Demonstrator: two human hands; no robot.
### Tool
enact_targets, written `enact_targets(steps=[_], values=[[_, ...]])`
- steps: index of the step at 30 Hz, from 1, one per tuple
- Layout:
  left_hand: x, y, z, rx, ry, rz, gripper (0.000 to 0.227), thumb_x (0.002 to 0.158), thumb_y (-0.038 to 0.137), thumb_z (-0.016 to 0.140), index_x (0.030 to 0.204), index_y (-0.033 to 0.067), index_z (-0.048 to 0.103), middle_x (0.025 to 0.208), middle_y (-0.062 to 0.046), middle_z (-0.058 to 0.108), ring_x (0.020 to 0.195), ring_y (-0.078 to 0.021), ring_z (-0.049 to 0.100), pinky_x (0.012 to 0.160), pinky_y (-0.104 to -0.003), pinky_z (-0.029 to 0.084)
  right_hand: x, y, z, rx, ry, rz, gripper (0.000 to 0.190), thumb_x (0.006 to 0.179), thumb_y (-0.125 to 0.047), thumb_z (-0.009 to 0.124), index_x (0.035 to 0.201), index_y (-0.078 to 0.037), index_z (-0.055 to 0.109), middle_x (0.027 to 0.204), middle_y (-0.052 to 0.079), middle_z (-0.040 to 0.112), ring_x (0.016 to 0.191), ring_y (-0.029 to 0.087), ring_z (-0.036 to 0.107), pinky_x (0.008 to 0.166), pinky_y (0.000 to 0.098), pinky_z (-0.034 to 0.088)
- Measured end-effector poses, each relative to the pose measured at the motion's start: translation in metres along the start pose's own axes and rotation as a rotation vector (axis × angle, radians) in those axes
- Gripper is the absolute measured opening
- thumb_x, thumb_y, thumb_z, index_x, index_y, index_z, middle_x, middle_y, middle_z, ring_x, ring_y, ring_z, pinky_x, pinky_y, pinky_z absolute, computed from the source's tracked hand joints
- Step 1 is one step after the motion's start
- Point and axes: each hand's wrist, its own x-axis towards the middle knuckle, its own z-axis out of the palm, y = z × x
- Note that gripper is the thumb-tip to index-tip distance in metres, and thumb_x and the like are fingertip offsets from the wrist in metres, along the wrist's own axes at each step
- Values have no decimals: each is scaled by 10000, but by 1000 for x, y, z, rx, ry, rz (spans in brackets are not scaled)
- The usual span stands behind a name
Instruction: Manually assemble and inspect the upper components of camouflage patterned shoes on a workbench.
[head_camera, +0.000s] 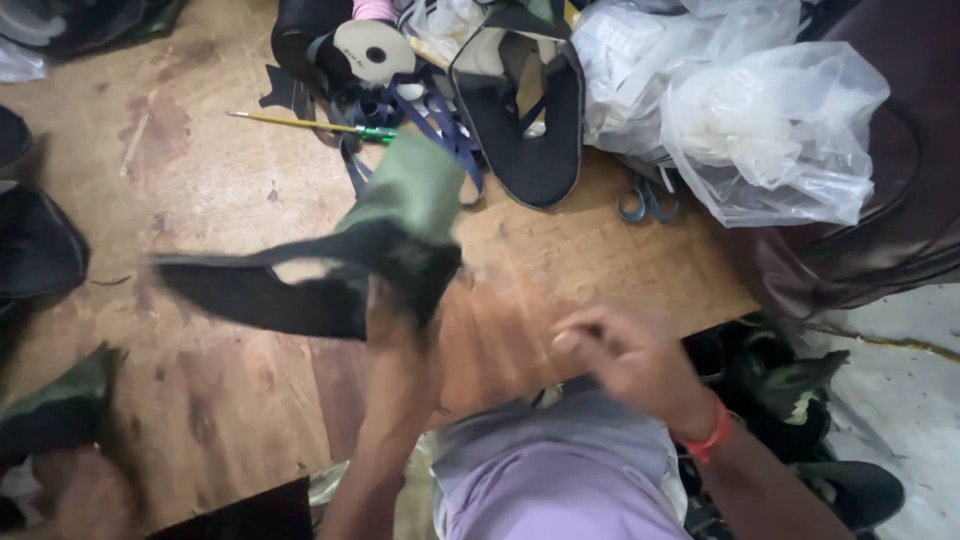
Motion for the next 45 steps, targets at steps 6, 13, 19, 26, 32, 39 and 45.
enact_targets(steps=[6, 13, 19, 26, 32, 39, 45], values=[[16, -47, 85, 730, -157, 416, 625, 930, 155, 533, 1532, 32, 415, 1486, -265, 459, 1410, -430, 435, 1202, -537, 328, 42, 23, 67, -520, -301, -718, 350, 885, -127, 651, 1226, -58, 687, 1170, 155, 719, 944, 336, 745, 811, 433, 588], [28, -39, 95, 497, -547, 34, 684, 995, 384, 533, 1519, -42, 430, 1283, -276, 617, 1076, -423, 663, 909, -465, 545, 106, 113, 34, -809, -411, 124, 355, 1045, -239, 462, 1268, -18, 629, 1208, 210, 703, 1091, 366, 685, 890, 481, 548], [13, -98, 140, 484, -345, 239, 279, 925, 72, 547, 1178, -22, 620, 1079, -225, 700, 797, -337, 737, 645, -437, 589, 96, 95, 28, -633, -370, 5, 397, 994, -140, 440, 1349, -6, 558, 1225, 207, 672, 1011, 381, 691, 841, 480, 543], [29, -76, 148, 764, -279, 264, 188, 905, 54, 573, 1068, 28, 665, 926, -144, 701, 751, -284, 725, 578, -374, 576, 89, 141, 29, -686, -222, -176, 343, 987, -195, 675, 1249, 5, 582, 1241, 229, 665, 1157, 411, 642, 950, 480, 525], [-5, -99, 145, 770, -246, 466, 247, 873, 107, 564, 1065, 8, 684, 992, -164, 708, 928, -297, 692, 787, -397, 555, 79, 170, 32, -617, -165, -203, 313, 936, -131, 615, 1216, 9, 610, 1238, 244, 668, 1113, 424, 652, 891, 481, 546], [-7, -54, 122, 716, -631, 313, 344, 964, 142, 533, 1238, -31, 649, 1085, -213, 684, 1008, -327, 646, 834, -435, 503, 70, 158, 34, -747, -225, -16, 204, 1004, -225, 597, 1058, -29, 610, 1011, 212, 710, 878, 400, 707, 725, 512, 555], [-10, -39, 137, 638, -466, 349, 567, 814, 277, 545, 1328, 51, 614, 1326, -225, 634, 1219, -361, 578, 994, -465, 454, 71, 148, 40, -808, -164, -58, 185, 863, -89, 602, 1033, -17, 613, 990, 214, 711, 816, 404, 716, 661, 492, 575]])
